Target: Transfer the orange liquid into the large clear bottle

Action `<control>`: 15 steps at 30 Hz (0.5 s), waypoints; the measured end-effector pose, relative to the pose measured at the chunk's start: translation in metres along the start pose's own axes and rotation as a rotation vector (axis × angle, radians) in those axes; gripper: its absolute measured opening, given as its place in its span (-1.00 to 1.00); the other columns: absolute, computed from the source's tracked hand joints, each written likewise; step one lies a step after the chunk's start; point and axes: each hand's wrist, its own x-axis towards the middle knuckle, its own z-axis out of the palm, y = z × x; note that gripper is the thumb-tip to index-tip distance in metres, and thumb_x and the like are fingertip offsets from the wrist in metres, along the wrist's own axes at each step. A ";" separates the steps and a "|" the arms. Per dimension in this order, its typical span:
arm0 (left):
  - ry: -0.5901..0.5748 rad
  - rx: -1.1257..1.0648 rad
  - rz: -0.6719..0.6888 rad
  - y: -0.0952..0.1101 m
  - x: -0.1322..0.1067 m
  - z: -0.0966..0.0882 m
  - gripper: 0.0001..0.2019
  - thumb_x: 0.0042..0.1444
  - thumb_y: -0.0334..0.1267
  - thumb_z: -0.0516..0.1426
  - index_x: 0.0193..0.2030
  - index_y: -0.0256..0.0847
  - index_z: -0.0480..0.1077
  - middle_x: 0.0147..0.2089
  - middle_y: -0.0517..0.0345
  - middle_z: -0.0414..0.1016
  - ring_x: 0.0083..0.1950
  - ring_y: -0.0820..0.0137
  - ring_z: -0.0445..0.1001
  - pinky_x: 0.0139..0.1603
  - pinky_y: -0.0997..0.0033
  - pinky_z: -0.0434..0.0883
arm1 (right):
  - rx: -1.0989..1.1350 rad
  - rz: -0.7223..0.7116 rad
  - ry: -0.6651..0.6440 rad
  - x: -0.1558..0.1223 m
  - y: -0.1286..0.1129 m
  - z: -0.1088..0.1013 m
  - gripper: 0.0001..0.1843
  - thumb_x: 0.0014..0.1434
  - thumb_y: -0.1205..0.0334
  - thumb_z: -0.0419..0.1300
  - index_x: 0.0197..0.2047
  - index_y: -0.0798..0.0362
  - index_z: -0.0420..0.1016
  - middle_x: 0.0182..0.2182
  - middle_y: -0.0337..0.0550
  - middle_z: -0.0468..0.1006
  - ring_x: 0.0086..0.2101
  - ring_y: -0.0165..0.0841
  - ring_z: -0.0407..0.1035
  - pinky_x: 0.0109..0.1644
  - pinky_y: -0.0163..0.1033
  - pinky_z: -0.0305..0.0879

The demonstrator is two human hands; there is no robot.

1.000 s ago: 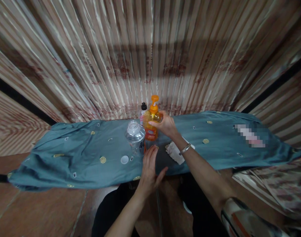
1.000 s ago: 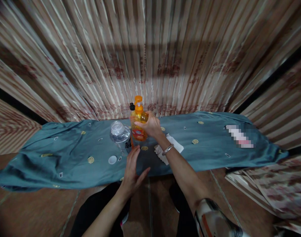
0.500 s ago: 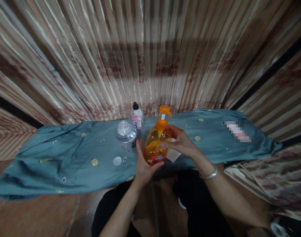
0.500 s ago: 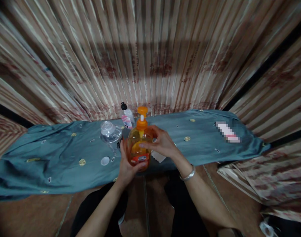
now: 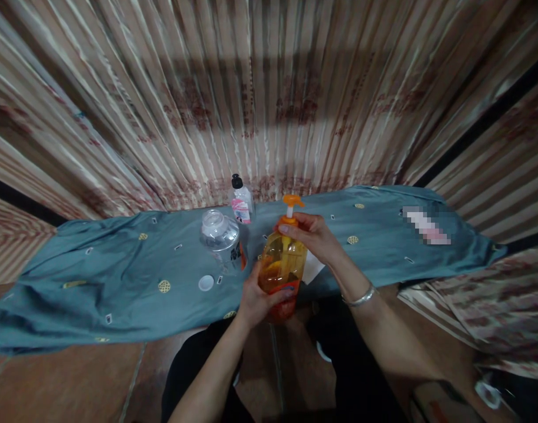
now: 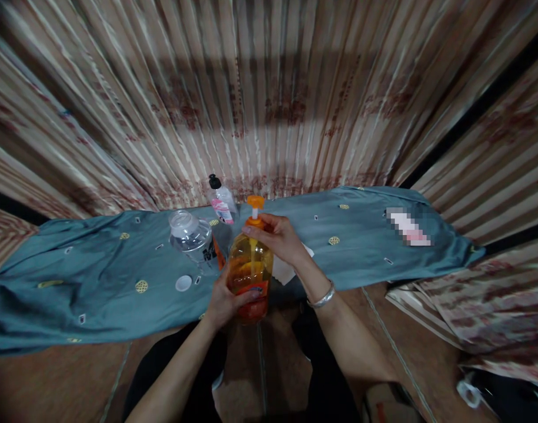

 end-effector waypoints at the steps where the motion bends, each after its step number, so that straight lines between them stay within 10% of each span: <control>1: -0.028 -0.031 -0.017 0.002 -0.001 0.000 -0.26 -0.29 -0.23 0.53 0.12 -0.17 0.45 0.07 -0.08 0.66 0.11 0.00 0.65 0.23 -0.09 0.50 | 0.027 0.019 -0.021 0.001 0.000 -0.001 -0.51 -0.13 -0.23 0.54 -0.32 -0.01 0.67 -0.40 -0.26 0.67 -0.35 -0.35 0.51 -0.20 -0.22 0.44; 15: -0.011 -0.092 -0.070 -0.003 0.001 0.000 -0.29 -0.30 -0.27 0.52 0.05 -0.18 0.42 0.09 -0.11 0.64 0.13 0.04 0.63 0.27 -0.08 0.46 | 0.134 0.032 -0.025 0.004 0.018 -0.007 -0.43 -0.15 -0.29 0.52 -0.21 -0.06 0.65 -0.28 -0.25 0.72 -0.21 -0.31 0.57 0.04 -0.15 0.47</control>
